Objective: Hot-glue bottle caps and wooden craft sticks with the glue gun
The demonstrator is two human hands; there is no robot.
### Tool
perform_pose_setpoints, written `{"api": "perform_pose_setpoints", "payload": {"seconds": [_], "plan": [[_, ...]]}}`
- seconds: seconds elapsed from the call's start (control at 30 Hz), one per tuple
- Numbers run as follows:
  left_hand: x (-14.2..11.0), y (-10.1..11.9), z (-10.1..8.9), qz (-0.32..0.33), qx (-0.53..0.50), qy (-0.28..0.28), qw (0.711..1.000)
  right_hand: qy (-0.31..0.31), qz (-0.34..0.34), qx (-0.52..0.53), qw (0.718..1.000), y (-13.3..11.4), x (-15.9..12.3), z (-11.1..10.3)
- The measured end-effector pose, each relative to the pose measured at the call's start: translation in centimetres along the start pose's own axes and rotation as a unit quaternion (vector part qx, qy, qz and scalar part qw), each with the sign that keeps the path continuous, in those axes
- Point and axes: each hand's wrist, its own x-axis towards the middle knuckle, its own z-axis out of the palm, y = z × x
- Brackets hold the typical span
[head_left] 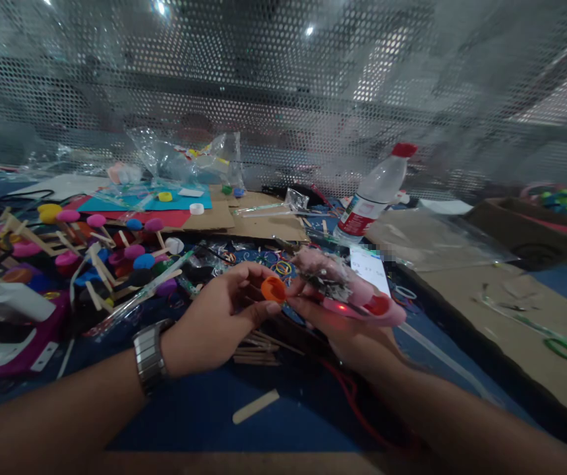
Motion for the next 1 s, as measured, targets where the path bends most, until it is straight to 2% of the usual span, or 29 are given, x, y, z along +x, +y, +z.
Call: {"api": "perform_pose_setpoints", "payload": {"seconds": [0.33,0.47,0.57,0.7,0.87,1.0], "plan": [[-0.3,-0.4,0.1,0.046,0.057,0.005,0.997,-0.001,-0.014,-0.021,1.0,-0.4,0.1,0.0],[-0.3,-0.1,0.0,0.026,0.049,0.035,0.998,-0.018,-0.019,-0.019,0.999,-0.1,-0.1,-0.1],[-0.1,0.1,-0.2,0.016,0.037,0.039,0.998,-0.027,-0.033,0.005,0.999,-0.2,-0.2,-0.1],[0.0,0.0,-0.3,0.033,0.05,0.035,0.998,-0.011,-0.007,0.045,0.999,-0.7,-0.3,0.1],[-0.1,-0.5,-0.3,0.044,0.079,0.048,0.995,-0.009,-0.013,0.074,0.997,-1.2,0.0,0.4],[-0.3,-0.6,-0.4,0.046,0.095,0.05,0.993,-0.001,-0.001,0.015,1.0,-0.7,0.1,0.4]]}}
